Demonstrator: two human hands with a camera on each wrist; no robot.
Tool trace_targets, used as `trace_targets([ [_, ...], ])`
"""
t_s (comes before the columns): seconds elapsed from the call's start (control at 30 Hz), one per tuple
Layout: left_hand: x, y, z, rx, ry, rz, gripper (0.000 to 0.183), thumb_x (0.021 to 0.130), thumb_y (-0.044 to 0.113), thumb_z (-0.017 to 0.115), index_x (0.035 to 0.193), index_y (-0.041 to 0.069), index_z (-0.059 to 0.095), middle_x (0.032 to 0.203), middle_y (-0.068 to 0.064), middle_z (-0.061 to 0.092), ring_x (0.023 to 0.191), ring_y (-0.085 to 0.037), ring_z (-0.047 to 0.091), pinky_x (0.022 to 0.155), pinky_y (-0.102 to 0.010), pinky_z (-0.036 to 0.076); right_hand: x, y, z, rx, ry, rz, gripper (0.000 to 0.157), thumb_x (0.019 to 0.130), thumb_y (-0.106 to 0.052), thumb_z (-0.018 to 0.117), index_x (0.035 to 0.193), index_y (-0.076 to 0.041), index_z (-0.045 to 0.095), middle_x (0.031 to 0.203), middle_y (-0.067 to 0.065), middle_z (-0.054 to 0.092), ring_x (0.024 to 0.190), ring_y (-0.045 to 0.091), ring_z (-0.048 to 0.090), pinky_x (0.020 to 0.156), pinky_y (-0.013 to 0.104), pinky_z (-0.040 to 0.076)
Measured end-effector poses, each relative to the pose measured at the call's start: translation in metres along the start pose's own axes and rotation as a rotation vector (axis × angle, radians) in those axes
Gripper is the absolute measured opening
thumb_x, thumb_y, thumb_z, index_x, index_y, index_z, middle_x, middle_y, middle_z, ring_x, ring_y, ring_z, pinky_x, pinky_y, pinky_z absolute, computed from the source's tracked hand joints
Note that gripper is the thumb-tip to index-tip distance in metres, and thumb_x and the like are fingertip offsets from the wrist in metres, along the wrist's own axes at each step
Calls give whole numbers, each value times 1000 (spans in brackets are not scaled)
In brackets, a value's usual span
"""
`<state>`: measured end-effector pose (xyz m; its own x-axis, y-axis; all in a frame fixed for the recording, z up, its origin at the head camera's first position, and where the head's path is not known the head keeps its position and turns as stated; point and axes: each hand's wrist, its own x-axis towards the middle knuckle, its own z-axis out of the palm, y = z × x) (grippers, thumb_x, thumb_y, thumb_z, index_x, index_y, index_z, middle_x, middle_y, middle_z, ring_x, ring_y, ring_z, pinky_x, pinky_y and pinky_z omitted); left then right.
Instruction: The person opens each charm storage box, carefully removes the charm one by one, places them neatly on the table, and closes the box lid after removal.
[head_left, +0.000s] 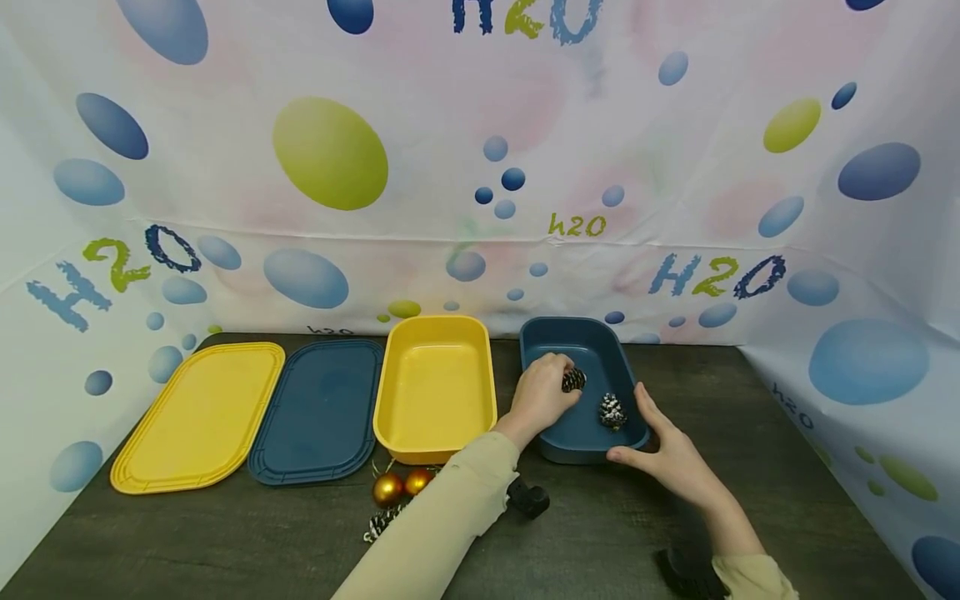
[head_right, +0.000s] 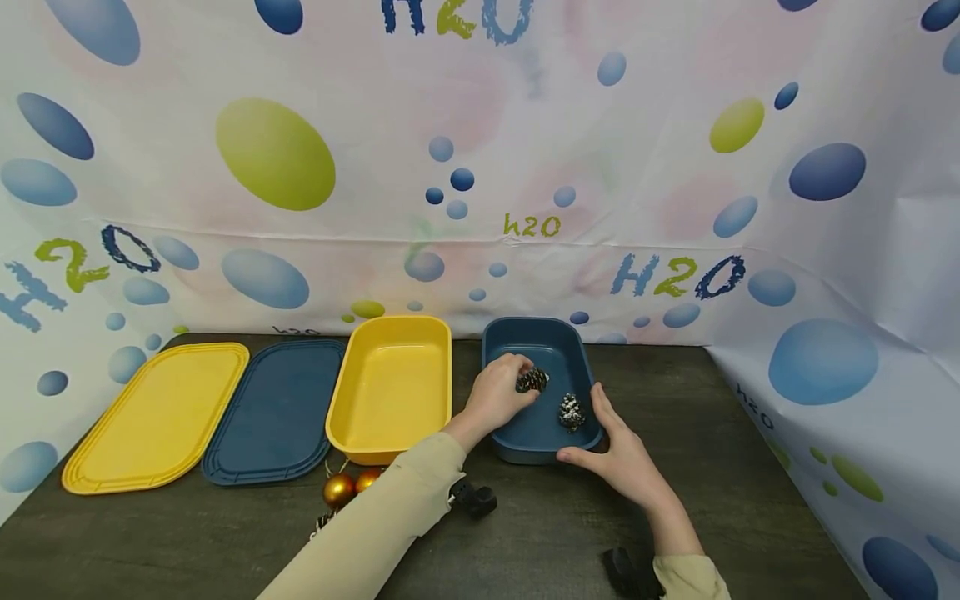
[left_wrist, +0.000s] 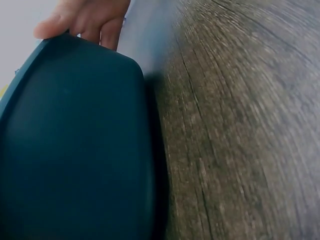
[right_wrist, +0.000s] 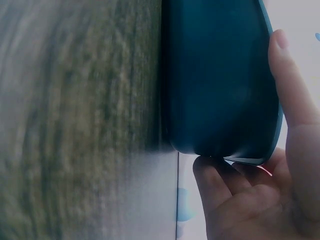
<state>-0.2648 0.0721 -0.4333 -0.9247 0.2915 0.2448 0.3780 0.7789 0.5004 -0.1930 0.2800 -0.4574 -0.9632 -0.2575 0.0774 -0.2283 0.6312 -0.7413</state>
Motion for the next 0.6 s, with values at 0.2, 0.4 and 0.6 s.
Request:
trace_targets([
  [0.2,3,1,2,118,-40,-15,46,84,29,75,124,10,62,116,-2,62,105,-17,57,87,-27,49,0,0,0,24,-7,4,104,84,-35,74,154,-17,0,158,16,0,136,47,22,94,56,43],
  [0.4,6,1,4,231,-86,-5,48,84,31,75,126,12,62,116,-2,62,104,-17,58,87,-28,49,0,-1,-1,38,-10,7,104,84,-35,74,154,-19,0,158,15,0,137,48,18,96,60,39],
  [0.6,5,2,6,327,-115,41,43,84,33,74,122,15,65,106,1,65,94,-15,60,80,-27,50,-1,-2,-1,32,-13,12,104,84,-35,74,154,-19,0,158,14,0,137,47,19,96,58,40],
])
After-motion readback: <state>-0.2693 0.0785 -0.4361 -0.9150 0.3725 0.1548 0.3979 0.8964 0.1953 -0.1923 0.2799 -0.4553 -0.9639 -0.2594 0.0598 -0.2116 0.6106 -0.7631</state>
